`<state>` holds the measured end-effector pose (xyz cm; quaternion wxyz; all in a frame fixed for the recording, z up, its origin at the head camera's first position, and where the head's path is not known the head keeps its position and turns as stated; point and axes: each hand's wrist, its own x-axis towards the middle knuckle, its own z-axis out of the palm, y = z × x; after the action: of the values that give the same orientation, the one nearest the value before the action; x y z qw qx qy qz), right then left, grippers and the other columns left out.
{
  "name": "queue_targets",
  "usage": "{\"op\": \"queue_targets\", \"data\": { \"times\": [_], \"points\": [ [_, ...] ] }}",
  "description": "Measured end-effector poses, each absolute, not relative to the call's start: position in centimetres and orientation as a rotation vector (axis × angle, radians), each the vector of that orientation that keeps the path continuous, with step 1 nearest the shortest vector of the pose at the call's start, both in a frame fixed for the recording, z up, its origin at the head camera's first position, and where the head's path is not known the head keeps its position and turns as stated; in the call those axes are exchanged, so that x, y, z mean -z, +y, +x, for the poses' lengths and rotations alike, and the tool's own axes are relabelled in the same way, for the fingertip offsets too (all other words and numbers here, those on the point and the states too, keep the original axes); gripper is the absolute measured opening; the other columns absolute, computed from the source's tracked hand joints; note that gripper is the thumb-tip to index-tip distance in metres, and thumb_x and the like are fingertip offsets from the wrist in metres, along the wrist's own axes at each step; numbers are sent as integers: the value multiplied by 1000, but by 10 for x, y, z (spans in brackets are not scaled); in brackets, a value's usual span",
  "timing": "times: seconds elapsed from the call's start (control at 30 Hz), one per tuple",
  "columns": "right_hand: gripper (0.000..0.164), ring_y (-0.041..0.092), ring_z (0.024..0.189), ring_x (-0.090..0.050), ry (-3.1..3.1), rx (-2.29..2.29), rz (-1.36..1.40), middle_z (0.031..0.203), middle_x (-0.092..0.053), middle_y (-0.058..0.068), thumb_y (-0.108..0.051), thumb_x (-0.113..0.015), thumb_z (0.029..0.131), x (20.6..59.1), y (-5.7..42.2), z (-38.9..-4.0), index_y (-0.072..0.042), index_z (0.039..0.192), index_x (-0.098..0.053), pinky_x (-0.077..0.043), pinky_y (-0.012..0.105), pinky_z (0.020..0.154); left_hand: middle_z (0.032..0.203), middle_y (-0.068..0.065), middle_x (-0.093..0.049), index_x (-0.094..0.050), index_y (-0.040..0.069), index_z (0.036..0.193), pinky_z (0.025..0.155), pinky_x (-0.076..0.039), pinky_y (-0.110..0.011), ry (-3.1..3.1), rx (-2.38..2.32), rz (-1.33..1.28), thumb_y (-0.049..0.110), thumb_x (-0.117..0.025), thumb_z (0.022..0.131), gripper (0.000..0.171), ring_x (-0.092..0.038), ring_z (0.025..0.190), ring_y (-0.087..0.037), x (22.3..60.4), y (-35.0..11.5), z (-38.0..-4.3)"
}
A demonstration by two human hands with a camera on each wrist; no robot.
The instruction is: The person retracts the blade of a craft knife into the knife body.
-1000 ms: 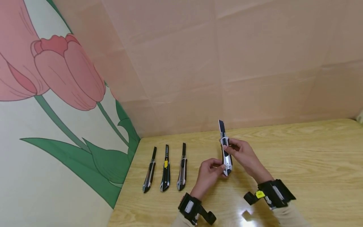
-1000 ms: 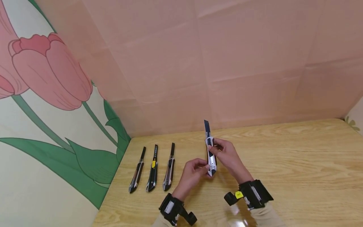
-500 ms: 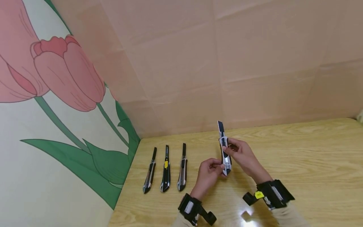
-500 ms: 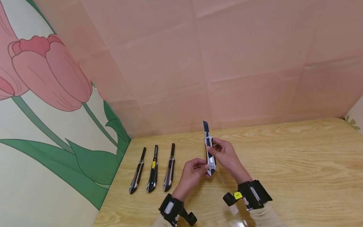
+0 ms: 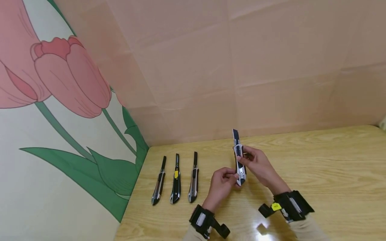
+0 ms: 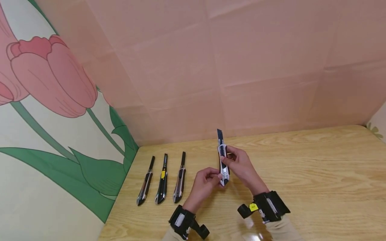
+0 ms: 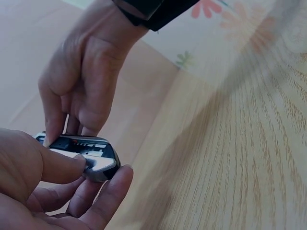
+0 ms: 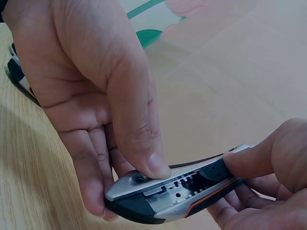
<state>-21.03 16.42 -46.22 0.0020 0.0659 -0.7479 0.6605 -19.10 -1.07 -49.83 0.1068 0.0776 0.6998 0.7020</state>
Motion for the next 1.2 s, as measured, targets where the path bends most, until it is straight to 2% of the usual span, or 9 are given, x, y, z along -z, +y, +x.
{"op": "queue_targets", "data": {
  "times": [0.13, 0.37, 0.63, 0.77, 0.9, 1.2],
  "points": [
    [41, 26, 96, -56, -2348, -2073, 222, 118, -58, 26, -6, -60, 102, 464, 165, -211, 5, 141, -52, -54, 28, 79, 86, -9, -69, -72, 4, 103, 67, -63, -35, 2063, -2061, 224, 7, -70, 96, 8, -69, 70, -21, 499, -11, -192],
    [42, 27, 99, -58, -2357, -2064, 220, 121, -59, 26, -7, -61, 102, 466, 166, -211, 3, 142, -53, -55, 28, 82, 86, -10, -69, -72, 4, 103, 67, -63, -36, 2072, -2055, 229, 8, -70, 96, 8, -69, 70, -22, 502, -11, -192],
    [41, 28, 100, -57, -2373, -2066, 232, 122, -58, 25, -8, -61, 102, 466, 165, -210, 3, 142, -54, -53, 31, 82, 86, -10, -68, -71, -2, 104, 72, -63, -46, 2043, -2079, 258, 3, -69, 96, 10, -67, 70, -19, 505, -11, -192],
    [43, 29, 102, -58, -2382, -2059, 253, 124, -58, 26, -6, -60, 102, 463, 165, -209, 2, 143, -52, -54, 33, 84, 87, -10, -69, -71, 2, 104, 70, -64, -40, 2050, -2064, 250, 5, -68, 97, 9, -68, 71, -19, 502, -12, -192],
    [45, 29, 104, -59, -2389, -2052, 268, 128, -57, 27, -6, -61, 102, 460, 164, -208, 1, 146, -51, -54, 30, 84, 90, -12, -70, -71, 4, 105, 69, -63, -37, 2039, -2062, 231, 6, -68, 97, 9, -69, 72, -22, 496, -13, -190],
    [44, 30, 105, -60, -2369, -2073, 273, 128, -56, 30, -5, -61, 102, 453, 163, -203, 3, 144, -50, -55, 27, 83, 90, -12, -70, -71, 3, 106, 77, -62, -49, 2010, -2069, 253, 6, -69, 97, 10, -69, 74, -21, 490, -15, -187]
  ]
}}
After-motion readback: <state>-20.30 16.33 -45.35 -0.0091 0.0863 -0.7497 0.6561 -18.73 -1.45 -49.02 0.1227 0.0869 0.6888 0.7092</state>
